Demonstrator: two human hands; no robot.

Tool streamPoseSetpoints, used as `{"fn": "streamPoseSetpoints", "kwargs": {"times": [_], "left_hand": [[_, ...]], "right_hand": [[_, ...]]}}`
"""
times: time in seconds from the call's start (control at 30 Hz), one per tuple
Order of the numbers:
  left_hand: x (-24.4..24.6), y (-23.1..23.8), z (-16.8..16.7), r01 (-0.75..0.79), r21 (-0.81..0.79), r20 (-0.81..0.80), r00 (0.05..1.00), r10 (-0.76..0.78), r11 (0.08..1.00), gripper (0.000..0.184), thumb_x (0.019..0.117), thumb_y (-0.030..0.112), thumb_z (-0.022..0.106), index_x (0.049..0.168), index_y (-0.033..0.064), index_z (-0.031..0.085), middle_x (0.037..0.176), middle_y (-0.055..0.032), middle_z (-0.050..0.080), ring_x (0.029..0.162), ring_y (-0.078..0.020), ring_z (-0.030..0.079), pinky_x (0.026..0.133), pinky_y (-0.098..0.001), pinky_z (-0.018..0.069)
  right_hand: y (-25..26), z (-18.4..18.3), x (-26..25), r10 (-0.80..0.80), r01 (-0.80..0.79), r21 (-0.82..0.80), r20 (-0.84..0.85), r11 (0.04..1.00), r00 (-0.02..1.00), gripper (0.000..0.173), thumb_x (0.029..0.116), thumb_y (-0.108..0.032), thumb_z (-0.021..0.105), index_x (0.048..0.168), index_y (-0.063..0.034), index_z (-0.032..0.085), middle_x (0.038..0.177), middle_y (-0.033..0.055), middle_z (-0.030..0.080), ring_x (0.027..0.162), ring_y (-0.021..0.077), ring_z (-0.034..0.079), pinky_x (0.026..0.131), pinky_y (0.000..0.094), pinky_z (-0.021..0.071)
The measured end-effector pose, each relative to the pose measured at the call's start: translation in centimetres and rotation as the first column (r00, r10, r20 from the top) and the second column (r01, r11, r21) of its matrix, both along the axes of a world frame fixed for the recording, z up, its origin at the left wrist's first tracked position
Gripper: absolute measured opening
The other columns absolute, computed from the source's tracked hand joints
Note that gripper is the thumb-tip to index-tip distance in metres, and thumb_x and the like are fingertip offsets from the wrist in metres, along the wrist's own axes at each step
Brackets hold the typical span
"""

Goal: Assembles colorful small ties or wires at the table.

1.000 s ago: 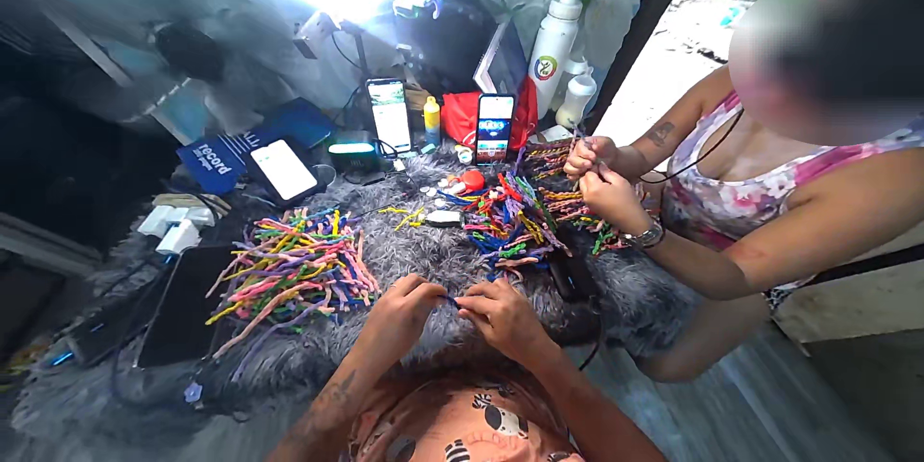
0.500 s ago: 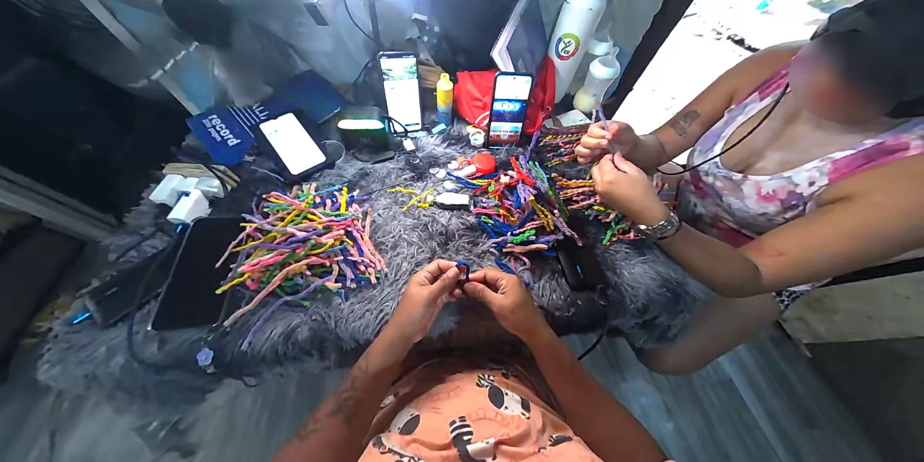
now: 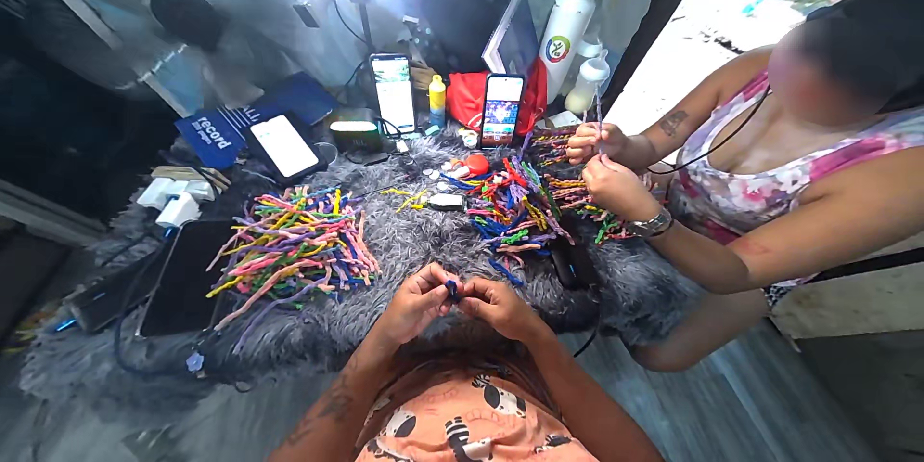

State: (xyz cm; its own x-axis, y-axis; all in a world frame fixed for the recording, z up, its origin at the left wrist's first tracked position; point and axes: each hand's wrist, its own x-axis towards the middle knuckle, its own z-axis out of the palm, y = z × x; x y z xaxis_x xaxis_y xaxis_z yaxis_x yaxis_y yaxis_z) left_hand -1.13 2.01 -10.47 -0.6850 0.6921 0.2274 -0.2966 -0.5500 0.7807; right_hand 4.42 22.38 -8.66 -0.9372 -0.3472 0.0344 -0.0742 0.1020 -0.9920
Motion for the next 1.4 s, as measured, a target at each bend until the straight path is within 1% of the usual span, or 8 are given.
{"fn": "streamPoseSetpoints", "kwargs": {"times": [0.13, 0.5, 0.8, 0.93, 1.07, 1.17, 1.3, 1.4], "left_hand": [[0.0, -0.1, 0.1, 0.009, -0.009, -0.007, 1.0, -0.009, 1.0, 0.027, 0.095, 0.019, 0.072, 0.122, 0.0193, 0.071, 0.109, 0.0028, 0.074, 0.087, -0.0026, 0.068, 0.076, -0.0183, 0.0561], [0.2, 0.2, 0.1, -0.113, -0.009, 0.053, 0.992, 0.113, 0.994, 0.007, 0.0911, 0.019, 0.075, 0.097, 0.0212, 0.076, 0.1, 0.0049, 0.073, 0.083, -0.0026, 0.068, 0.075, -0.0189, 0.0568], [0.3, 0.4, 0.4, -0.139, -0.014, 0.104, 0.985, 0.14, 0.99, 0.008, 0.094, 0.016, 0.072, 0.101, 0.0181, 0.075, 0.099, 0.0021, 0.073, 0.079, -0.0033, 0.067, 0.073, -0.0193, 0.0565], [0.0, 0.5, 0.4, -0.181, -0.033, 0.154, 0.971, 0.184, 0.983, 0.008, 0.0962, 0.019, 0.07, 0.103, 0.0182, 0.072, 0.099, 0.0016, 0.072, 0.083, -0.0047, 0.068, 0.075, -0.0208, 0.0572], [0.2, 0.7, 1.0, -0.224, -0.076, 0.229, 0.944, 0.236, 0.972, 0.008, 0.0996, 0.015, 0.063, 0.105, 0.0162, 0.068, 0.096, 0.0011, 0.071, 0.08, -0.0051, 0.067, 0.072, -0.0202, 0.057], [0.3, 1.0, 1.4, -0.232, -0.131, 0.236, 0.937, 0.258, 0.964, 0.012, 0.102, 0.011, 0.056, 0.108, 0.0148, 0.065, 0.096, 0.0011, 0.07, 0.079, -0.0055, 0.066, 0.071, -0.0204, 0.0564], [-0.9, 2.6, 3.1, -0.226, -0.315, 0.229, 0.925, 0.305, 0.922, 0.014, 0.1065, 0.007, 0.044, 0.113, 0.0107, 0.057, 0.095, 0.001, 0.066, 0.077, -0.0057, 0.063, 0.07, -0.0203, 0.0541], [-2.9, 5.1, 3.9, -0.239, -0.405, 0.226, 0.909, 0.35, 0.883, 0.012, 0.1061, 0.005, 0.047, 0.116, 0.0062, 0.054, 0.093, -0.0004, 0.066, 0.075, -0.0067, 0.064, 0.071, -0.0216, 0.0547]], "right_hand": [[0.4, 0.1, -0.2, 0.05, -0.05, 0.001, -0.013, 0.999, 0.999, 0.021, 0.1018, -0.013, 0.054, 0.106, 0.003, 0.066, 0.084, -0.002, 0.066, 0.075, -0.0013, 0.061, 0.074, 0.0193, 0.0525], [0.2, 0.5, -0.2, 0.017, -0.015, 0.061, -0.017, 0.998, 1.0, 0.024, 0.1023, -0.016, 0.055, 0.108, 0.0032, 0.067, 0.082, -0.0013, 0.066, 0.071, -0.001, 0.059, 0.07, 0.0187, 0.0509], [-0.6, 0.3, 0.5, -0.062, 0.08, 0.207, -0.091, 0.975, 0.994, 0.028, 0.102, -0.023, 0.058, 0.107, 0.001, 0.071, 0.086, 0.005, 0.069, 0.077, 0.0051, 0.063, 0.075, 0.0242, 0.053], [-0.2, 0.7, 1.5, -0.142, 0.274, 0.319, -0.381, 0.907, 0.913, 0.029, 0.1017, -0.027, 0.06, 0.104, -0.0024, 0.076, 0.096, 0.0104, 0.074, 0.089, 0.0185, 0.07, 0.083, 0.0366, 0.0568], [2.5, 1.7, 0.9, -0.345, 0.58, 0.225, -0.619, 0.782, 0.705, 0.024, 0.1012, -0.018, 0.06, 0.108, -0.0023, 0.076, 0.104, 0.0108, 0.074, 0.097, 0.0175, 0.071, 0.088, 0.0337, 0.0587], [5.0, 2.1, -0.3, -0.387, 0.734, 0.229, -0.73, 0.639, 0.564, 0.022, 0.0983, -0.013, 0.062, 0.114, -0.0044, 0.075, 0.108, 0.0141, 0.072, 0.102, 0.0226, 0.07, 0.091, 0.0358, 0.058], [6.7, 2.0, -2.4, -0.323, 0.785, 0.394, -0.753, 0.478, 0.574, 0.022, 0.0945, -0.018, 0.067, 0.112, -0.012, 0.079, 0.114, 0.0166, 0.071, 0.106, 0.0381, 0.067, 0.091, 0.0574, 0.0521], [6.4, 1.6, -4.2, -0.311, 0.754, 0.468, -0.711, 0.461, 0.631, 0.017, 0.0951, -0.019, 0.067, 0.104, -0.0133, 0.081, 0.108, 0.0134, 0.073, 0.102, 0.0368, 0.068, 0.088, 0.0597, 0.049]]}}
